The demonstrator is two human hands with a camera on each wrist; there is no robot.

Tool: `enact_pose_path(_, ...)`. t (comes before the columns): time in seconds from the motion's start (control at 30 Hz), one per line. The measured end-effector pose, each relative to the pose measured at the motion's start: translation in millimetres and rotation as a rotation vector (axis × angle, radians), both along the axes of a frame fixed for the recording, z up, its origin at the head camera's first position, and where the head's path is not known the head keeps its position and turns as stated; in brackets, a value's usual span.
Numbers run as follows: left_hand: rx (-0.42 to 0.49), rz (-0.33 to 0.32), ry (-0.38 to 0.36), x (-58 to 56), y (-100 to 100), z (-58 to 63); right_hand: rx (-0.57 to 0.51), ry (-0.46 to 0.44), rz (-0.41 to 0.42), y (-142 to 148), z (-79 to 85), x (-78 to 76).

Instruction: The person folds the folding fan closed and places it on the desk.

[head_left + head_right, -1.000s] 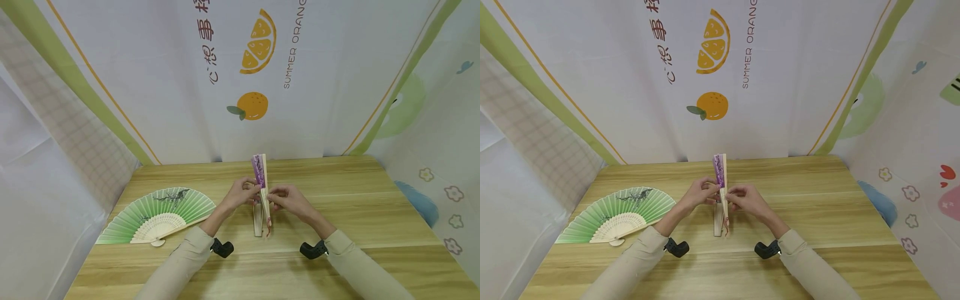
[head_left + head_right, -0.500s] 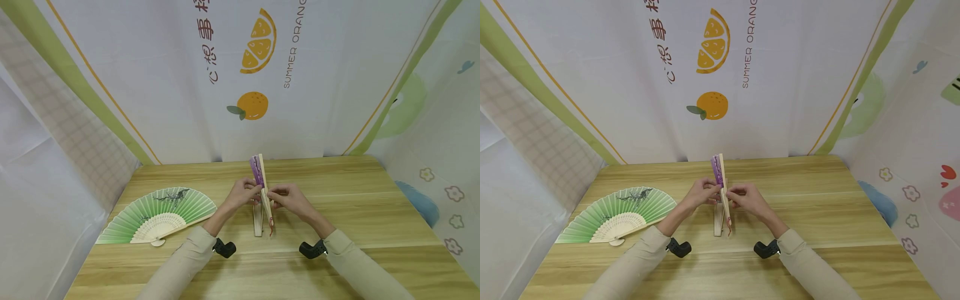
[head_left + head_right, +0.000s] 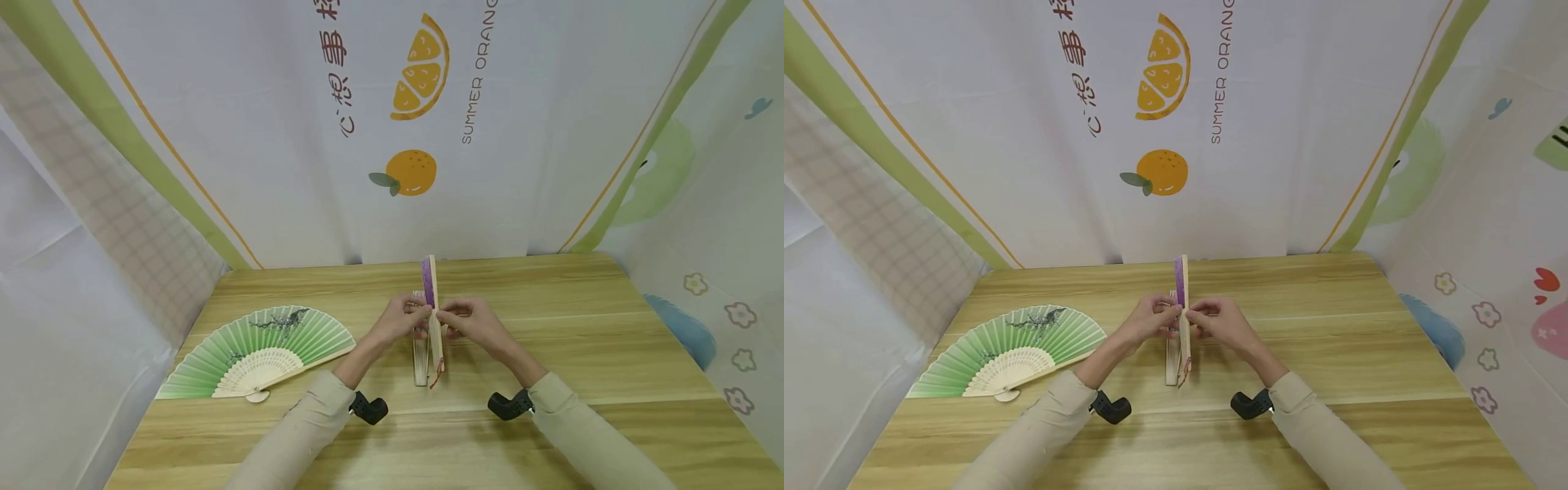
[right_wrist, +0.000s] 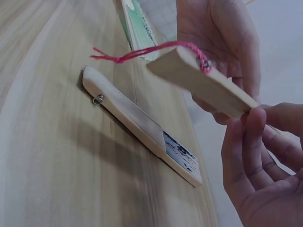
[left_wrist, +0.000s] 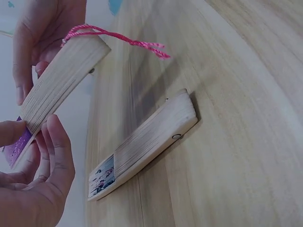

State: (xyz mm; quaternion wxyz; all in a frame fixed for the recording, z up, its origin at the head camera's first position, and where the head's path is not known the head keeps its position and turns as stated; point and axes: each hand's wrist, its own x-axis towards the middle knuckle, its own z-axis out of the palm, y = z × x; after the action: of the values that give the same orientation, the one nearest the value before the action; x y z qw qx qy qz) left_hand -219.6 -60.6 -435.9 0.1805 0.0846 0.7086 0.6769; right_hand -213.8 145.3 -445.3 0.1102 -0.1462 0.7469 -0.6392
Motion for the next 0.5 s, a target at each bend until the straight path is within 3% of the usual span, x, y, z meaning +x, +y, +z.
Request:
enact_pose_path(0.17, 0.013, -0.009, -0.020, 0.2, 0.6, 0.0, -0.045, -0.055, -0.004, 2.7, -2.5, -0.3)
enact_pose_path(0.5, 0.011, 0.013, -0.019, 2.5, 9.2, -5.0, -0.062, -0.062, 0.017, 13.6, -8.3, 0.2)
